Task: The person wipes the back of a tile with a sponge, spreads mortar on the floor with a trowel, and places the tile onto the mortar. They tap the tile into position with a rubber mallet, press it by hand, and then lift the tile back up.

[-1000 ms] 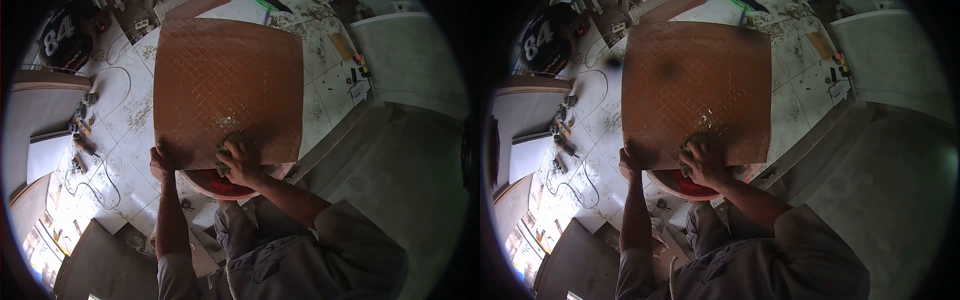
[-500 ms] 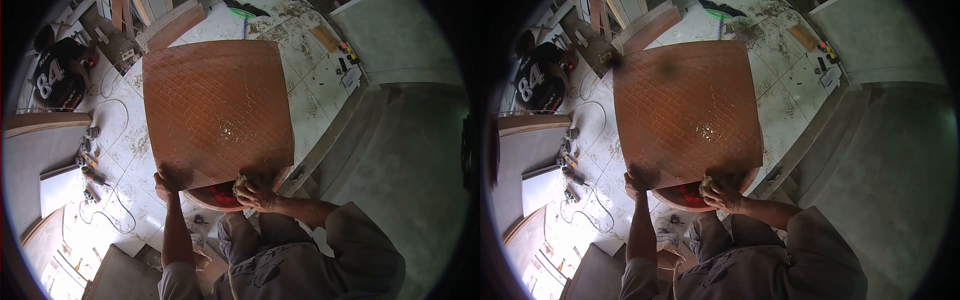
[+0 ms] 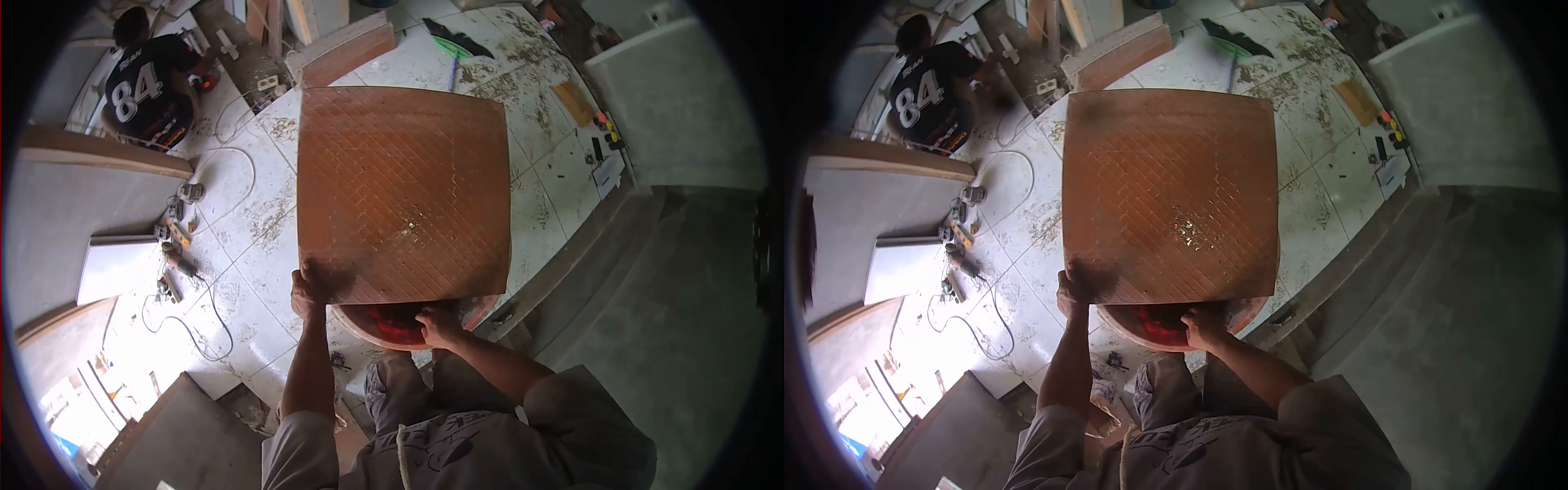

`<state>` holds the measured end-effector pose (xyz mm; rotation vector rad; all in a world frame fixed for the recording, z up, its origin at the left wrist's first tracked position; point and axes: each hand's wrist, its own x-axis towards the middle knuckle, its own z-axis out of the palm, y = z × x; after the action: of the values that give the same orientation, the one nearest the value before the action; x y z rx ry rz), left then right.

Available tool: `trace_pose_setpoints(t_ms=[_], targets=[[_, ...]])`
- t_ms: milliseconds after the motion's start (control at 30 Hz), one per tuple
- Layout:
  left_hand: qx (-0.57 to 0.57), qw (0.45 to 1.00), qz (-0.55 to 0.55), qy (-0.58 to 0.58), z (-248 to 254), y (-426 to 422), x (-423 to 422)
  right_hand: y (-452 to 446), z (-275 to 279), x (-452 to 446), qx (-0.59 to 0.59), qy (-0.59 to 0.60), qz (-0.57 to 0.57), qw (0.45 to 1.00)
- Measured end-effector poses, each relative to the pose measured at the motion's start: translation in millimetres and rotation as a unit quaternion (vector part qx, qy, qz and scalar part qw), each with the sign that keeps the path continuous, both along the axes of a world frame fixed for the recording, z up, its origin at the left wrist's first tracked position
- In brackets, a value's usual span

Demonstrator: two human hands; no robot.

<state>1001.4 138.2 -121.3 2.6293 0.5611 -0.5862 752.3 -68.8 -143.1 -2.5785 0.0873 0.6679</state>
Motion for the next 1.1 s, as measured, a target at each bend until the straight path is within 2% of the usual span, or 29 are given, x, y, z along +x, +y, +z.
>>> trace_pose_setpoints(t_ms=[67,100,167,233,333,367,467,500,567,600,667,733,800,833,900,967,1000,1100], targets=[[-0.024,1.0,-0.009,-0.016,0.7,1.2,-0.8,-16.1,25.6,-4.5,0.055,0.049,-0.084,0.994],[-0.023,1.0,0.009,-0.017,0.1,2.9,-1.9,-24.9,38.2,-2.2,0.055,0.049,-0.066,0.995],[-0.031,0.999,-0.015,-0.028,0.6,6.1,-0.7,-39.1,61.0,3.6,0.005,0.076,-0.116,0.99],[-0.05,0.998,-0.002,-0.026,11.5,7.3,2.6,-53.8,82.3,21.6,-0.007,0.066,-0.118,0.991],[-0.072,0.997,0.015,-0.031,14.2,8.6,3.5,-78.6,92.8,49.4,-0.032,0.055,-0.131,0.989],[-0.082,0.996,0.007,-0.026,15.0,9.7,3.3,-87.5,96.2,59.8,-0.078,0.038,-0.161,0.983],[-0.089,0.996,0.022,-0.004,18.6,14.9,3.5,-117.8,90.7,68.3,-0.204,0.016,-0.264,0.942],[-0.091,0.995,0.034,0.01,19.5,14.8,5.1,-132.4,83.4,69.3,-0.202,0.016,-0.253,0.946],[-0.1,0.994,0.044,0.016,18.8,16.0,6.8,-161.1,67.3,63.6,-0.229,0.184,-0.43,0.854],[-0.11,0.993,0.043,0.02,17.3,16.1,5.9,-170.2,68.1,59.4,-0.23,0.187,-0.419,0.858],[-0.104,0.993,0.051,0.004,13.1,16.0,4.0,-177.8,68.0,48.2,0.022,0.246,-0.509,0.825],[-0.101,0.994,0.049,-0.008,7.7,18.2,-6.0,-175.4,56.7,37.2,0.014,0.23,-0.509,0.829],[-0.079,0.996,-0.012,-0.034,-5.2,22.8,-13.0,-182.8,55.0,40.7,0.003,0.202,-0.507,0.838],[-0.085,0.989,-0.066,-0.101,-38.9,30.8,-28.9,-183.3,59.7,42.1,-0.015,0.209,-0.496,0.843],[-0.081,0.991,-0.055,-0.095,-32.8,28.0,-55.5,-195.2,54.6,36.3,-0.028,0.214,-0.483,0.848],[-0.081,0.994,-0.025,-0.073,-11.2,25.6,-82.2,-226.6,21.3,9.0,-0.082,0.163,-0.303,0.935],[-0.084,0.995,-0.008,-0.052,5.6,22.9,-97.2,-226.2,24.9,1.8,-0.077,0.164,-0.299,0.937],[-0.1,0.994,0.0,-0.043,15.0,27.4,-145.1,-231.2,37.3,-7.8,-0.073,0.179,-0.337,0.921]])
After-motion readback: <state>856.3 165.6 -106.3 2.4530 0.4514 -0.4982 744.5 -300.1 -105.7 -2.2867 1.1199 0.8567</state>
